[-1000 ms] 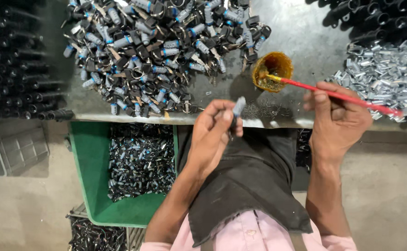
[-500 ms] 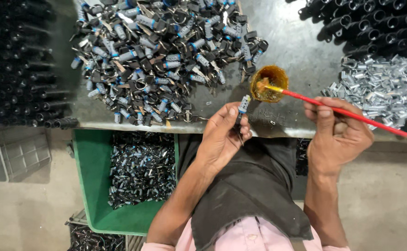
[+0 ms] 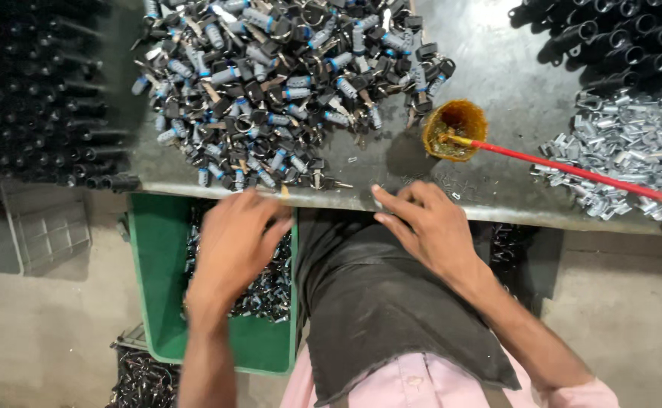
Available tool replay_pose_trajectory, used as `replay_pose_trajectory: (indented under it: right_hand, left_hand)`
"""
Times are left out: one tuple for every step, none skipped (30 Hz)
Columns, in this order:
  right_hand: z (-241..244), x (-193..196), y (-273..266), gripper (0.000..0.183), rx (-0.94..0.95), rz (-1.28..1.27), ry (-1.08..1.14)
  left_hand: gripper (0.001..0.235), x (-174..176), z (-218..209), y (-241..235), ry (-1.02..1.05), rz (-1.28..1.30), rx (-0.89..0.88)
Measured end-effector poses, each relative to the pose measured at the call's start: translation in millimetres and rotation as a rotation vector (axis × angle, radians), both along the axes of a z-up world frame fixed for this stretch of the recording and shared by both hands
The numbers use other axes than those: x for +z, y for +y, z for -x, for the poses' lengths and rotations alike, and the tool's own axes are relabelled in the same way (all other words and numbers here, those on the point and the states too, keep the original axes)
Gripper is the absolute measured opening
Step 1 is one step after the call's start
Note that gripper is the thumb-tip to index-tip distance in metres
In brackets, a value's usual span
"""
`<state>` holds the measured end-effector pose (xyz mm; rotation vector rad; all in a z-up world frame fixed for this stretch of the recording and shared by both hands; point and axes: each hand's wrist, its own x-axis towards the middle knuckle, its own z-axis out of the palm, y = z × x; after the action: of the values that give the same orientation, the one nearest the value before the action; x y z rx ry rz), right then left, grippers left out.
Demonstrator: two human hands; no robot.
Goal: The person assembles small key components by picking up a key cylinder, inserting a metal pin, and applying a yellow substance with a brush. The person places the assembled components into a green bin and repeats the process.
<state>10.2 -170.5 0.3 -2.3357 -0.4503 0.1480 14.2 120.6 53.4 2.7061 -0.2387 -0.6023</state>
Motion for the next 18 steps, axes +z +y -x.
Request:
replay_pose_trajectory:
  right_hand:
    - [-3.2, -1.2, 7.0, 0.039, -0.003, 0.031, 0.007]
    - [-6.1, -1.2, 12.2, 0.039, -0.008, 0.067, 0.012]
    - [-8.4, -0.7, 16.1, 0.038, -0.014, 0.103, 0.017]
    - [-8.6, 0.4, 18.8, 0.04, -0.015, 0.132, 0.032]
    - [-8.0, 1.2, 20.6, 0.041, -0.017, 0.162, 0.048]
    - [-7.0, 1.4, 22.1, 0.043, -0.022, 0.191, 0.064]
    - [-5.8, 0.9, 22.6, 0.045, -0.008, 0.194, 0.023]
    - [-4.9, -0.6, 22.5, 0.046, 0.002, 0.198, -0.019]
    - [-4.2, -3.2, 21.7, 0.048, 0.011, 0.201, -0.062]
    - [-2.3, -6.1, 20.8, 0.044, 0.02, 0.184, -0.062]
    - [-0.7, -9.3, 20.0, 0.041, 0.029, 0.166, -0.062]
    - [-0.9, -13.1, 19.3, 0.038, 0.04, 0.146, -0.068]
    - [-0.3, -16.3, 19.5, 0.032, 0.047, 0.149, -0.082]
    - [1.4, -18.4, 19.3, 0.027, 0.057, 0.154, -0.093]
    - [3.4, -19.3, 18.9, 0.023, 0.068, 0.159, -0.104]
    - [5.0, -19.0, 17.8, 0.022, 0.061, 0.121, -0.11]
    - [6.9, -17.4, 16.4, 0.022, 0.055, 0.082, -0.117]
    - [8.0, -15.3, 14.6, 0.022, 0.053, 0.04, -0.124]
  left_hand:
    - [0.018, -6.8, -10.5, -15.1, -0.082, 0.142, 0.078]
    - [0.02, -15.4, -21.9, -32.1, -0.165, 0.288, 0.154]
    - [0.022, -26.0, -36.1, -47.7, -0.305, 0.243, 0.133]
    - [0.023, -37.5, -49.3, -61.8, -0.44, 0.199, 0.111]
    - [0.021, -48.6, -63.6, -72.4, -0.492, 0.132, 0.105]
    - [0.019, -57.7, -74.5, -78.8, -0.543, 0.066, 0.097]
    - [0.018, -63.6, -80.3, -82.2, -0.547, 0.027, 0.082]
    - [0.016, -67.5, -86.3, -85.2, -0.554, -0.01, 0.062]
    - [0.015, -69.2, -89.9, -85.2, -0.561, -0.046, 0.043]
    - [0.015, -68.5, -90.0, -82.1, -0.614, 0.014, 0.009]
    - [0.016, -65.6, -89.0, -76.4, -0.666, 0.075, -0.025]
    - [0.017, -61.1, -89.5, -69.5, -0.724, 0.134, -0.059]
    - [0.018, -55.9, -89.4, -62.1, -0.756, 0.228, -0.054]
    - [0.019, -50.3, -87.3, -54.6, -0.785, 0.325, -0.046]
    - [0.021, -45.8, -85.5, -49.8, -0.812, 0.423, -0.037]
    - [0.019, -43.3, -82.5, -49.6, -0.691, 0.739, 0.074]
    - [0.018, -41.4, -78.3, -51.5, -0.552, 1.049, 0.184]
    - [0.019, -38.9, -73.0, -52.8, -0.4, 1.348, 0.297]
